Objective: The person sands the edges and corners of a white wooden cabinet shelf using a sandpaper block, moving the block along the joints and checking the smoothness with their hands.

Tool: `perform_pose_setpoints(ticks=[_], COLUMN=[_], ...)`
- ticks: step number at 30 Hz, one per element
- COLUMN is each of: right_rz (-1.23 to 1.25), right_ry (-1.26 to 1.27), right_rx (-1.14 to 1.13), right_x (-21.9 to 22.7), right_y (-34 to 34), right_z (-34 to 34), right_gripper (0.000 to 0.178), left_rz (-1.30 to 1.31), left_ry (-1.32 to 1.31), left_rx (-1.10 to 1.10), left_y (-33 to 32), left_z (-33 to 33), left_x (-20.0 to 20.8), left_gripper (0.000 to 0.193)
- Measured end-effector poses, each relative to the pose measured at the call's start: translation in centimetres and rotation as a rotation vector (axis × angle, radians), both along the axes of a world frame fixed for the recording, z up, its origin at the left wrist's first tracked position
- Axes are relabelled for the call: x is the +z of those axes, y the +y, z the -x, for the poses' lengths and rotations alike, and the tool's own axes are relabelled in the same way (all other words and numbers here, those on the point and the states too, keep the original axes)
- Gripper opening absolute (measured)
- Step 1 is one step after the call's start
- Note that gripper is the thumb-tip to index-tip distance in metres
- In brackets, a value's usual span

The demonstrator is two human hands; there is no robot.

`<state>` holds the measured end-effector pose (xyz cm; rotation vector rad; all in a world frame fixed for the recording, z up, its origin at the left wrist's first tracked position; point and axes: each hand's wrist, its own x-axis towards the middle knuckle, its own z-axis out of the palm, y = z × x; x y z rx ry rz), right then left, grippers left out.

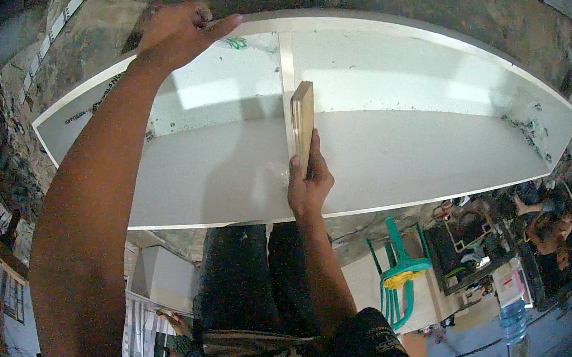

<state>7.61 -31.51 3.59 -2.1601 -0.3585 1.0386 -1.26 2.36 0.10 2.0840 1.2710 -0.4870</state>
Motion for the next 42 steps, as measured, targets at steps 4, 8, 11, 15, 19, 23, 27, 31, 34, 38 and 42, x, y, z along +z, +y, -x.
perform_pose_setpoints(ticks=[4,8,11,15,19,23,27,31,34,38,42], right_rz=[0.074,-0.003,-0.056,-0.044,-0.068,-0.078,-0.037,-0.029,0.0,-0.046,0.028], right_ry=[0.116,0.004,-0.057,0.102,0.033,0.009,-0.038,-0.107,0.05,-0.064,-0.015], right_rx=[-0.089,-0.005,-0.014,-0.096,-0.091,-0.074,-0.004,0.027,-0.091,0.012,-0.023], right_x=[-0.1,0.0,-1.0,-1.7,0.7,-0.9,-0.4,-0.6,-0.9,-0.5,-1.3], right_y=[0.0,-0.7,-0.8,0.1,0.6,3.2,4.7,5.8,8.2,7.8,8.1], right_z=[-0.7,0.0,-0.3,-1.1,0.3,-1.3,-1.1,-1.4,-2.8,-2.0,-3.2], right_gripper=[0.055,0.055,0.062,0.059,0.059,0.063,0.064,0.063,0.052,0.063,0.064], left_rz=[0.007,-0.029,-0.034,-0.03,-0.065,-0.052,-0.07,-0.067,-0.092,-0.147,-0.05], left_ry=[0.02,0.007,-0.026,0.009,-0.035,-0.076,-0.049,-0.076,-0.092,-0.106,-0.006], left_rx=[-0.018,-0.029,0.017,-0.003,-0.003,0.027,0.009,0.046,0.032,0.012,-0.022], left_y=[0.2,-0.3,-0.4,0.6,-0.2,-0.3,0.1,-0.6,-0.5,-0.7,-0.5], left_z=[-0.4,0.1,-0.4,-0.3,0.5,-0.3,0.5,0.3,-0.1,0.7,-0.8], left_x=[0.1,-0.1,-0.2,-0.1,-0.3,-0.3,-0.4,-0.8,-0.9,-0.5,0.1], left_gripper=[0.084,0.08,0.09,0.085,0.078,0.077,0.077,0.076,0.076,0.076,0.075])
